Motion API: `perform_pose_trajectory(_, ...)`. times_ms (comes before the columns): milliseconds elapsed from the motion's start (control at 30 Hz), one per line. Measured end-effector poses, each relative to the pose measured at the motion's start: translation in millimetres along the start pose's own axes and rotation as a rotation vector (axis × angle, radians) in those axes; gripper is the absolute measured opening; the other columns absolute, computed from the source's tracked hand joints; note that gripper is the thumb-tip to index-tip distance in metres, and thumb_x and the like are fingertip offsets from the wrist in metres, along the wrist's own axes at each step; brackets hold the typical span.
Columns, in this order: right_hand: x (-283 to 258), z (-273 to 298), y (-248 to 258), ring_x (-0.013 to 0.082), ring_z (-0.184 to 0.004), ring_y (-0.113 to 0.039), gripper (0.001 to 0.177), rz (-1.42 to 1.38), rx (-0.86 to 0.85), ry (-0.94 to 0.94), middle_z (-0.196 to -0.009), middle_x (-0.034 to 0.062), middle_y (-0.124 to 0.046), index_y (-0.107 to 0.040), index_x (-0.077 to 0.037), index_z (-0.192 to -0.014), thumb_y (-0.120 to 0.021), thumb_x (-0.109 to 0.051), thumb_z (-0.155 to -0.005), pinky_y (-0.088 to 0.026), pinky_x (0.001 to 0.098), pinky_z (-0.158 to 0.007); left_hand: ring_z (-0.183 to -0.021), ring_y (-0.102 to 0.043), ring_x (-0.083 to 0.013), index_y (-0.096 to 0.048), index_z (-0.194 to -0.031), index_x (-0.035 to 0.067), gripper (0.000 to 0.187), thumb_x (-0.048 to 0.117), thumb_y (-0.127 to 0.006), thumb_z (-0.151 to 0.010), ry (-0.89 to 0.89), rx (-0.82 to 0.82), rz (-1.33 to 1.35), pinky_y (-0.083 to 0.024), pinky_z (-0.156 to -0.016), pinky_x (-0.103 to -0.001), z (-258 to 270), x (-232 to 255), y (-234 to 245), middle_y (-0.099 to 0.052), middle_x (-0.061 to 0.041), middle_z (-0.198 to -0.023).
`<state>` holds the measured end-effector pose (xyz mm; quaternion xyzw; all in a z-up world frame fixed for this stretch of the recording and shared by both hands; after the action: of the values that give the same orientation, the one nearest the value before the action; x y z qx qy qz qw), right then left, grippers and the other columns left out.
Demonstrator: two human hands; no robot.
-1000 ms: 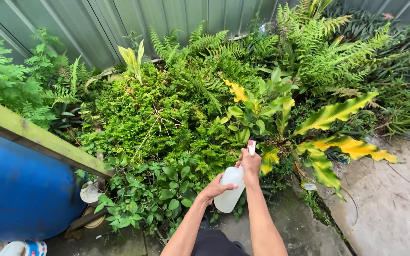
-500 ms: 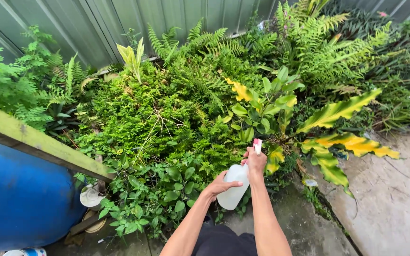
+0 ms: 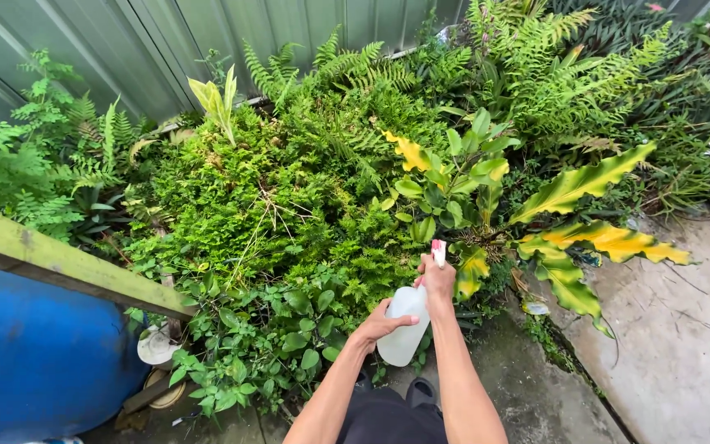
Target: The person uses a white spray bottle to mist water onto various outdoor plants along a concrete path. They move along the path, spraying different plant clusters including ferns and flowering plants.
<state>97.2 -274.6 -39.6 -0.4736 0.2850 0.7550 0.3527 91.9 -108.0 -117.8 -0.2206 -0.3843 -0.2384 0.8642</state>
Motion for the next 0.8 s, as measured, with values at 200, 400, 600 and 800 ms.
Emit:
perform_pose_trajectory(200,-4.8,-7.1,-6.3,0.0125,-0.043,-0.057,0.019,-0.001,-0.052,0.024,-0.076,0.0132,-0.064,-0.062,0.000,-0.086,-0.062,-0.019,-0.084,-0.056,0.0276,-0.041,-0.107,-0.062,-0.0356,-0.046,-0.139,0.008,0.097,0.037,-0.098,-0.063,0.007,-0.002,0.024,-0.056,-0.086,-0.050,-4.9,-0.2,-2.9,-0.058,-0.024,-0.118)
perform_pose_trajectory(400,-7.3,-7.3,-3.3,0.0129,-0.034,-0.054,0.024,0.069,0.053,0.069,-0.054,0.0079,-0.060,-0.061,-0.005,-0.063,-0.059,-0.017,-0.084,-0.046,0.0263,-0.033,-0.107,-0.061,-0.0344,-0.043,-0.141,0.007,0.102,0.037,-0.098,-0.060,-0.036,0.041,-0.003,-0.055,-0.086,-0.048,3.2,20.2,1.3,-0.058,-0.023,-0.117)
perform_pose_trajectory(600,-5.0,-5.4,-8.7,0.0130,-0.037,-0.054,0.018,-0.018,0.073,0.039,-0.065,0.0123,-0.063,-0.064,-0.001,-0.074,-0.061,-0.016,-0.083,-0.050,0.0277,-0.037,-0.105,-0.061,-0.0325,-0.044,-0.141,0.008,0.102,0.036,-0.098,-0.059,-0.019,0.039,0.030,-0.056,-0.084,-0.045,7.8,23.1,8.0,-0.058,-0.022,-0.116)
perform_pose_trajectory(800,8.8,-16.9,-23.3,0.0147,-0.043,-0.058,0.028,-0.074,0.020,0.032,-0.084,0.0181,-0.067,-0.065,0.007,-0.090,-0.066,-0.019,-0.079,-0.059,0.0336,-0.045,-0.106,-0.061,-0.0347,-0.044,-0.142,0.007,0.103,0.036,-0.099,-0.060,-0.002,0.013,0.027,-0.056,-0.085,-0.047,-5.2,11.3,17.4,-0.058,-0.024,-0.118)
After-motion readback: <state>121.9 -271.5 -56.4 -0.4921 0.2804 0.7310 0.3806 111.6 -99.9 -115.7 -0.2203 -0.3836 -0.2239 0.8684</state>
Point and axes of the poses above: each hand's wrist, its own z-axis away from the middle knuckle, its own y-axis out of the back of the hand, x = y × z, the point moved 6 cm from there along -z, towards the middle knuckle
